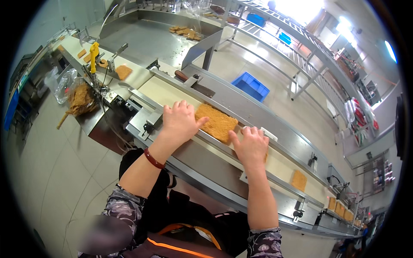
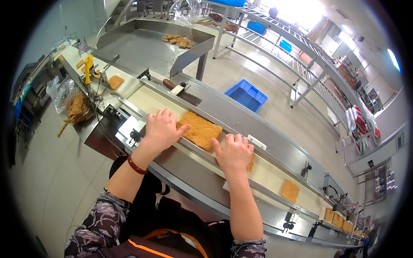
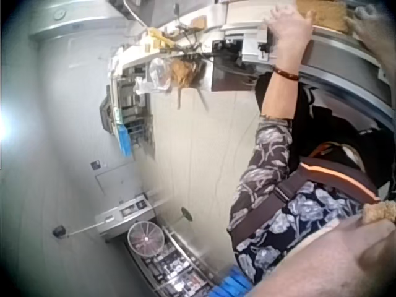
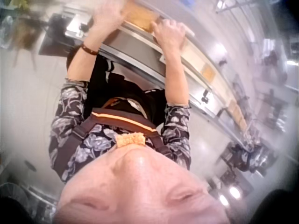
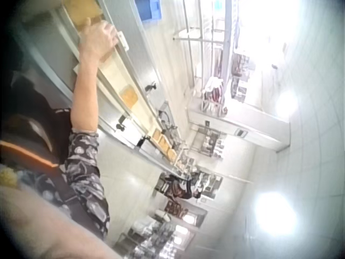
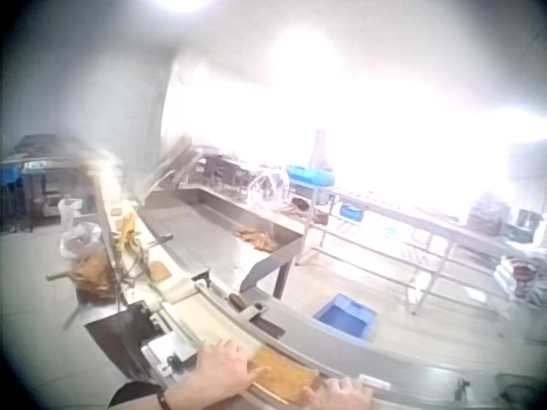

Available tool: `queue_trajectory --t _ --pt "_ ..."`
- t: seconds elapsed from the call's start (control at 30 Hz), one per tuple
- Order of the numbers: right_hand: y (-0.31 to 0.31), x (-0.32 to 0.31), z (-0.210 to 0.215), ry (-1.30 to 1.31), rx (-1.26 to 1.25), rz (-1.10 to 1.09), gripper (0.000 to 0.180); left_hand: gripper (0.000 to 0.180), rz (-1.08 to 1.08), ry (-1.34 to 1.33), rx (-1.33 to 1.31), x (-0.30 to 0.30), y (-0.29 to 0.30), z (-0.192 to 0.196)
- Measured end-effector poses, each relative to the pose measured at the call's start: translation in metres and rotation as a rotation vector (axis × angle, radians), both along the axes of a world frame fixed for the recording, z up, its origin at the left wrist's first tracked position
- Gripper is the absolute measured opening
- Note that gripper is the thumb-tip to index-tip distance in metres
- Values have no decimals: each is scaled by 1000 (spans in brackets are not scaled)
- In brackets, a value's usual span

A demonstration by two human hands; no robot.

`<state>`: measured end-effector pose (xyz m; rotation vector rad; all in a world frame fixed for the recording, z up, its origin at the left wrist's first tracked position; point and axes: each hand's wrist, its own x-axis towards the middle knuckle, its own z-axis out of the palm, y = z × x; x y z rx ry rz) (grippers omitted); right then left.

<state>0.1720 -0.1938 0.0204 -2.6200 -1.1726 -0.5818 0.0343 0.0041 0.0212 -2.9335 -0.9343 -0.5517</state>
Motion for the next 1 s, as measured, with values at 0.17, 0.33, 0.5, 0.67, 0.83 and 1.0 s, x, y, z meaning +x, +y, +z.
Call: queue_trajectory --t 0.17,0.33,0.5,0.67,0.83,1.0 --pt "0 1 0 299 42 -63 47 60 -22 13 -157 17 -20 0" --pt "-2 21 -13 835 915 218 30 40 -264 -553 -848 23 -28 1" --pt "-19 26 13 645 573 86 28 33 -277 -705 -647 18 -38 -7" --pt "-90 63 39 804 188 100 21 36 -349 -711 -806 5 -20 -7" --pt "-106 62 50 406 -42 -179 25 31 -242 -934 -1094 -9 4 2" --pt "-95 62 57 362 105 -369 26 22 -198 -1168 -860 -11 61 -4"
